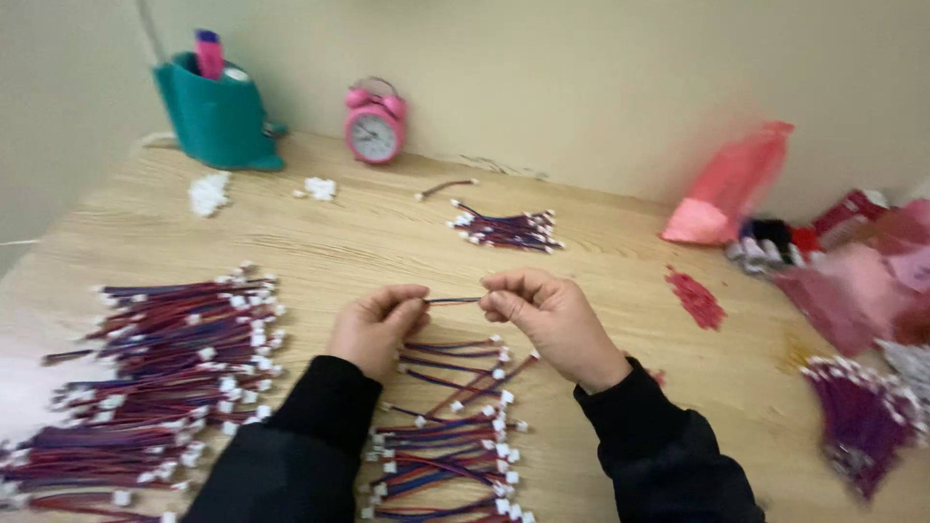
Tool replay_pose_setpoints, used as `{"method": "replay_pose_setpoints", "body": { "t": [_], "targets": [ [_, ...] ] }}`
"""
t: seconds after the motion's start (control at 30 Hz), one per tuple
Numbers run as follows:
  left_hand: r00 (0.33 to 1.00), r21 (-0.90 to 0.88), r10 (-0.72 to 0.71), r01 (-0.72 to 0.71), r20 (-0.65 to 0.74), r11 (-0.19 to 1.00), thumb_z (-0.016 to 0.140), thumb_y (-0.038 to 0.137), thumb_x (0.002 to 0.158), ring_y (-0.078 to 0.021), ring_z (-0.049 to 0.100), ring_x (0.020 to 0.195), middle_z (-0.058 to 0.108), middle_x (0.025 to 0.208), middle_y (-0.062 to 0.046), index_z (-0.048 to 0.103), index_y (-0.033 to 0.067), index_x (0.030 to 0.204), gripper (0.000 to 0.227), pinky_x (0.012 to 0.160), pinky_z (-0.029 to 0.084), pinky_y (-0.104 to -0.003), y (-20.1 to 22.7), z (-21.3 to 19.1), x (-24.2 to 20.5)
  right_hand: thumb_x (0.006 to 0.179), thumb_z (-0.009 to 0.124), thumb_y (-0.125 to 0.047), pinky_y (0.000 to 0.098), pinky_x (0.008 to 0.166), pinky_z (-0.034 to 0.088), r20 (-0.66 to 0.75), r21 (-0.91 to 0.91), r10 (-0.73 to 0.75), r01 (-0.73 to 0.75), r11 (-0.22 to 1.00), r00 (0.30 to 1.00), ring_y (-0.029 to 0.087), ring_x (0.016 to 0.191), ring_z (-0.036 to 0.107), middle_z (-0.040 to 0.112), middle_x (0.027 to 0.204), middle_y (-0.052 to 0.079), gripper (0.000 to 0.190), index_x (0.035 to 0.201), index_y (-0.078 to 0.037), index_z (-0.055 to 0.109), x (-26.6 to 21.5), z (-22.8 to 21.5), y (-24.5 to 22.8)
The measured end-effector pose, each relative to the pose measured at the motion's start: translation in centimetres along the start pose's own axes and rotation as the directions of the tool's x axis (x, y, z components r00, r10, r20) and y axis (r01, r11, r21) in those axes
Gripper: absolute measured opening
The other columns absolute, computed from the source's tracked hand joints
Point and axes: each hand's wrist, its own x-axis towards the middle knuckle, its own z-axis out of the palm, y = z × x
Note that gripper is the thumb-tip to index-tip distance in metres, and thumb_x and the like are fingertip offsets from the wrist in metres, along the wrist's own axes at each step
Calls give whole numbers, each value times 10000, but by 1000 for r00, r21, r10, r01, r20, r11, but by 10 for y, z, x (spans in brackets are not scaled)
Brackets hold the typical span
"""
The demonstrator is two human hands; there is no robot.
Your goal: The person assembles wire harnesses by inserting small white plastic connectors onto the ends of multi-colored ribbon cables. They repeatedly pick up a cable, slide a connector onto the exposed wires, and place the finished assembly onto a growing pile on the wooden table.
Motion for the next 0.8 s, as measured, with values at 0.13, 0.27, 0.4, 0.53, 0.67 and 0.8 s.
{"method": "replay_pose_setpoints", "body": {
  "t": [0.13, 0.27, 0.4, 0.53, 0.67, 0.8],
  "targets": [
    [998, -37, -11, 9, -61, 999, 668, 45, 881, -188, 703, 815, 739, 942, -153, 737, 87, 1117, 250, 771, 607, -316, 8, 1, -3, 843, 696, 0, 272, 753, 578, 76, 70, -12, 6, 998, 997, 153, 785, 707, 755, 878, 129, 248, 1087, 43, 692, 13, 39, -1],
    [997, -91, -16, 9, -78, 996, 653, 61, 896, -164, 701, 799, 737, 922, -130, 715, 59, 1143, 255, 751, 603, -283, 11, 3, -2, 815, 730, -10, 273, 741, 588, 116, 124, 39, -53, 991, 993, 160, 774, 713, 753, 877, 135, 305, 1109, 44, 667, 23, 56, 0],
    [997, -81, -11, 5, -75, 997, 638, 82, 915, -132, 682, 739, 744, 866, -121, 735, 45, 1087, 200, 691, 606, -263, 13, 2, -3, 815, 737, -24, 269, 725, 589, 126, 125, 57, -72, 990, 990, 156, 752, 706, 754, 848, 138, 290, 1089, 42, 667, 24, 61, 3],
    [996, -100, -12, 3, -85, 995, 648, 91, 910, -129, 684, 723, 740, 841, -108, 736, 45, 1077, 194, 698, 605, -254, 16, 4, -5, 824, 727, -33, 269, 735, 587, 110, 122, 72, -85, 989, 991, 163, 765, 707, 756, 856, 142, 282, 1088, 45, 665, 24, 55, 3],
    [995, -104, 0, -11, -104, 995, 651, 96, 915, -147, 693, 756, 730, 856, -116, 731, 43, 1067, 180, 730, 606, -283, 20, -1, -9, 831, 725, -57, 264, 733, 580, 92, 22, -2, 0, 1000, 996, 138, 766, 699, 759, 823, 121, 242, 1059, 13, 688, 21, 54, 0],
    [993, -154, -7, -12, -122, 988, 665, 108, 913, -187, 704, 787, 707, 878, -128, 718, 34, 1078, 189, 763, 613, -335, 11, -6, -2, 806, 765, -167, 298, 707, 526, 68, -355, -223, 233, 906, 972, 122, 747, 652, 746, 755, 32, 139, 934, -116, 757, 19, 52, -10]
  ]
}}
